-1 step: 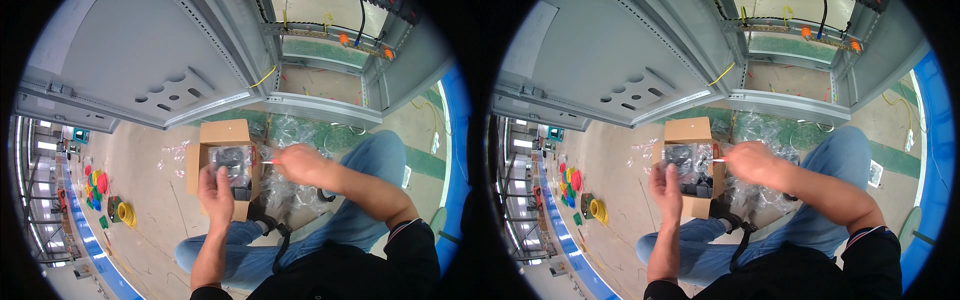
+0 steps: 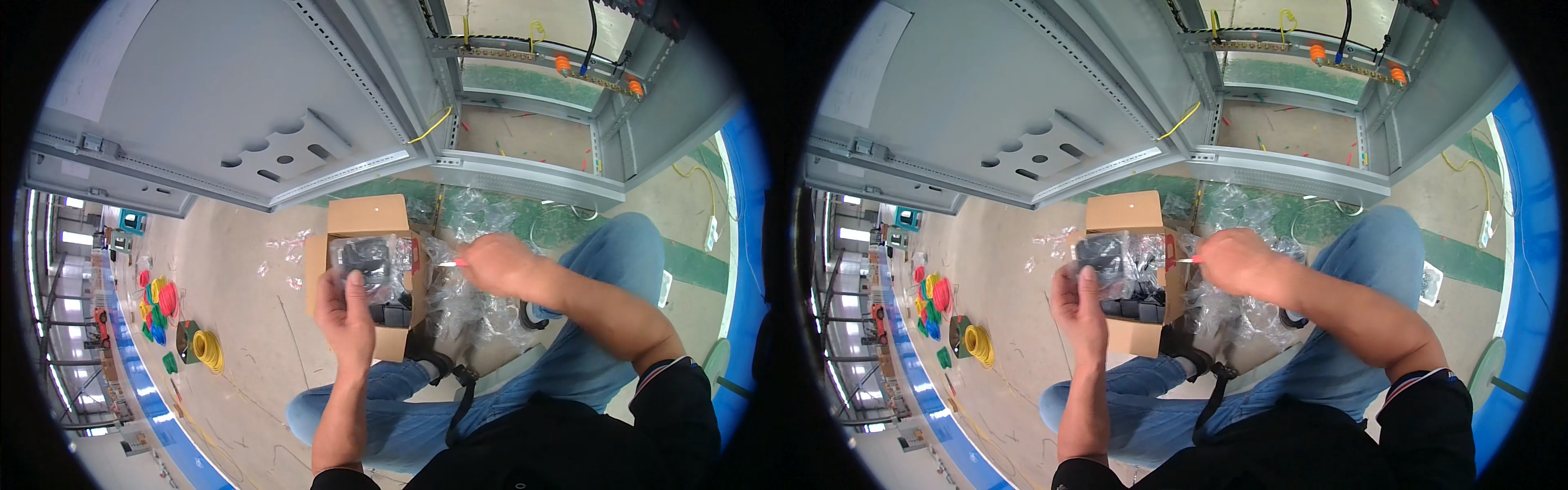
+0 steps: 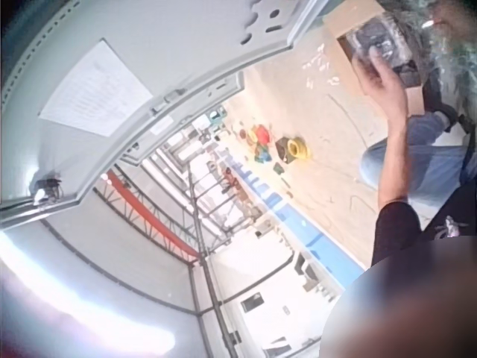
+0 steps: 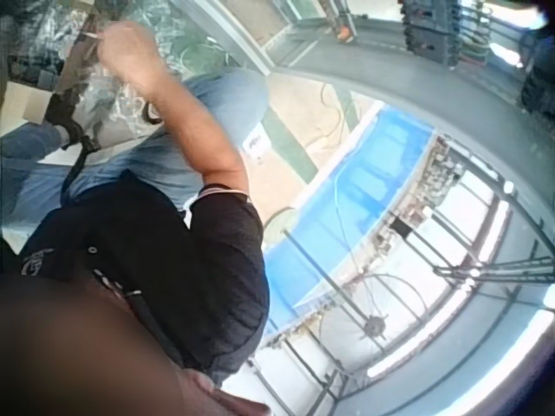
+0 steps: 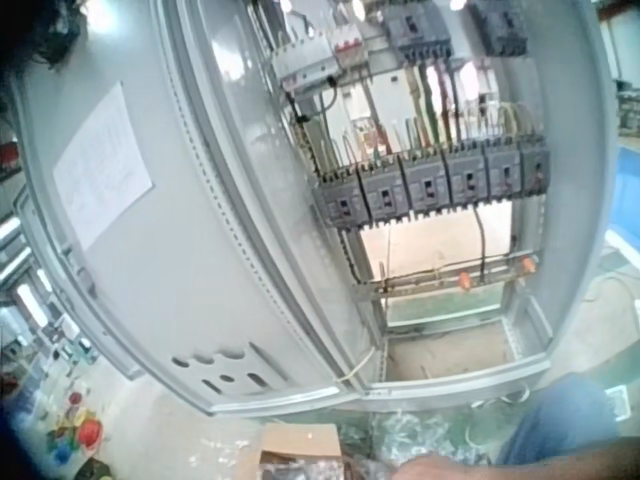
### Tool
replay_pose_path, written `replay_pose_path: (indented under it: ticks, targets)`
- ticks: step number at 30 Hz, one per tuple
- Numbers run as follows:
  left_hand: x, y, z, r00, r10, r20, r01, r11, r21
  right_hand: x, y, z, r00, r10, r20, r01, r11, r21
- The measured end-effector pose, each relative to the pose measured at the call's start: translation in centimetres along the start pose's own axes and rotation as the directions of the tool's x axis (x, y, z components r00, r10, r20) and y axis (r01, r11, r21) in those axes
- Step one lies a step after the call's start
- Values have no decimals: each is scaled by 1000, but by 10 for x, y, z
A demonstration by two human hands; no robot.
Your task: The person unpacks small black electrical components from a cardboard box using a red utility knife. They then install these components into an open electrical panel, connecting them to the existing wiring.
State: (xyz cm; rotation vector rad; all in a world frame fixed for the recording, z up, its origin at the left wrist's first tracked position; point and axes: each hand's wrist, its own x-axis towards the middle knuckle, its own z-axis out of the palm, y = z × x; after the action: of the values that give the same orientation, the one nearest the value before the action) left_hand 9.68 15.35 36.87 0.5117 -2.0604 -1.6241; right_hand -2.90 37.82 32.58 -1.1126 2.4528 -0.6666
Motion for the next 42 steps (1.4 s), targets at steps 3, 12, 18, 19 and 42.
replay_pose_path:
  ticks: [3, 12, 18, 19, 42]
  targets:
    - [3, 15, -8, 987, -91, 134, 104, 990, -96, 8, -6, -17, 991, 112, -79, -87, 959, 270]
    - [-12, 7, 6, 862, -249, 441, 376, 898, -228, 18, -30, -24, 984, 39, -172, 118, 580, 806]
    - [-19, 0, 13, 779, -359, 514, 593, 688, -419, 4, -40, -39, 991, 133, -8, -43, 372, 927]
    - [-19, 0, 14, 783, -353, 513, 595, 664, -452, 5, -37, -35, 989, 124, -75, 16, 426, 905]
    - [-13, -17, 16, 829, -316, 460, 552, 594, -586, 5, -25, -44, 987, -33, 155, -131, 376, 917]
